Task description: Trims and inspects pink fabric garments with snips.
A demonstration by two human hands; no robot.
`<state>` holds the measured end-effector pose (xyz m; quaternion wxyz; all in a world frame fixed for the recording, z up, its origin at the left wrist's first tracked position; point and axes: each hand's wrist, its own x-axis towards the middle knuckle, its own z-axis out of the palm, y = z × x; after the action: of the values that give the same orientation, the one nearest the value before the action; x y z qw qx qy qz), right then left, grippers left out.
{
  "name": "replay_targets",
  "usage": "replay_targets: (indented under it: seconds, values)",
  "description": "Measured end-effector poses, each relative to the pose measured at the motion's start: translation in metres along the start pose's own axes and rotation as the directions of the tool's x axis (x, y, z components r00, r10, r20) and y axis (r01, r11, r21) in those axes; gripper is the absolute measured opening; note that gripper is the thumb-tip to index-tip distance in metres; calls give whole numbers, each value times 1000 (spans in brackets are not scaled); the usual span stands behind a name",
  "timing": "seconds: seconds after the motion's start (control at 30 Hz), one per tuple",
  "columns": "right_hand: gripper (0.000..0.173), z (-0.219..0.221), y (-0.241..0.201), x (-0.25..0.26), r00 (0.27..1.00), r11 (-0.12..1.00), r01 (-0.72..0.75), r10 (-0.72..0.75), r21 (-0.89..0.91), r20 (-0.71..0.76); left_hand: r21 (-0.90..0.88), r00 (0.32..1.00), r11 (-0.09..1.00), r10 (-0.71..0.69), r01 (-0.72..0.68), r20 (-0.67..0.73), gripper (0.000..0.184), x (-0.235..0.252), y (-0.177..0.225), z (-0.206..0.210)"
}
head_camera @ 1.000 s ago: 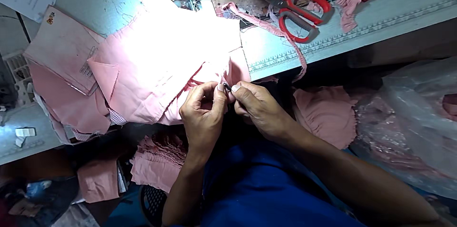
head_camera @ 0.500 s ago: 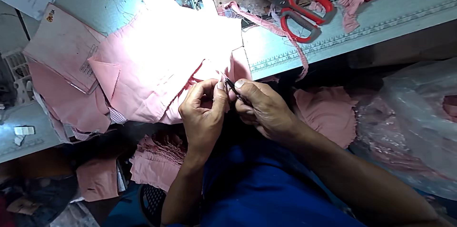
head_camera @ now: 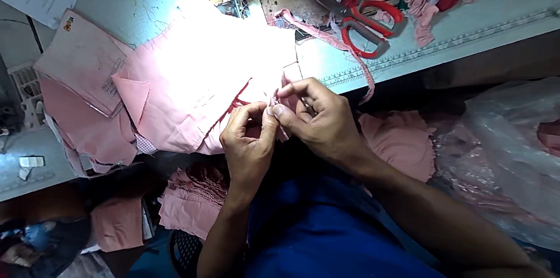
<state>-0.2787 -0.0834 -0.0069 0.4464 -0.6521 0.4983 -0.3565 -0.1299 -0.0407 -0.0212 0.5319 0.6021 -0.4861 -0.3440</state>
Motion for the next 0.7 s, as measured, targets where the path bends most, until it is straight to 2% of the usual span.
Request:
replay_targets:
  seconds: [0.07, 0.13, 0.23, 0.3, 0.37, 0.43, 0.53, 0.6, 0.67, 0.7]
  values:
    - [12, -1, 0, 7, 999, 990, 39, -38, -139, 6, 0, 1000, 1000, 1, -1, 14, 10, 0, -1, 0]
    - [6, 4, 2, 10, 996, 979, 58, -70, -195, -56, 7, 1000, 1000, 1, -1, 23, 11, 0, -3, -1]
    - [7, 14, 7, 10, 990, 990, -3, -16, -138, -138, 45, 998, 998, 41, -43, 46, 12, 8, -7, -7]
    - [9, 14, 14, 10, 993, 993, -17, 3, -120, -121, 209, 992, 972, 90, -106, 85, 10, 20, -12, -21]
    - [13, 14, 21, 8, 997, 984, -6, -8, -179, -75, 519, 984, 836, 139, -175, 108, 26, 31, -16, -33]
    - [20, 18, 25, 7, 997, 957, 38, -56, -289, -54, 749, 963, 606, 202, -267, 179, 32, 40, -20, -31]
    - [27, 24, 23, 12, 991, 915, 84, -119, -395, -65, 847, 897, 329, 296, -418, 328, 44, 49, -25, -30]
    - [27, 25, 24, 17, 991, 919, 70, -108, -389, -78, 845, 872, 262, 297, -466, 389, 45, 60, -33, -45]
    - [25, 24, 29, 22, 999, 941, -19, 2, -338, -53, 830, 873, 297, 287, -473, 395, 43, 63, -37, -55]
    - [25, 23, 31, 26, 997, 953, -73, 65, -293, -37, 826, 878, 333, 321, -455, 354, 42, 60, -33, -54]
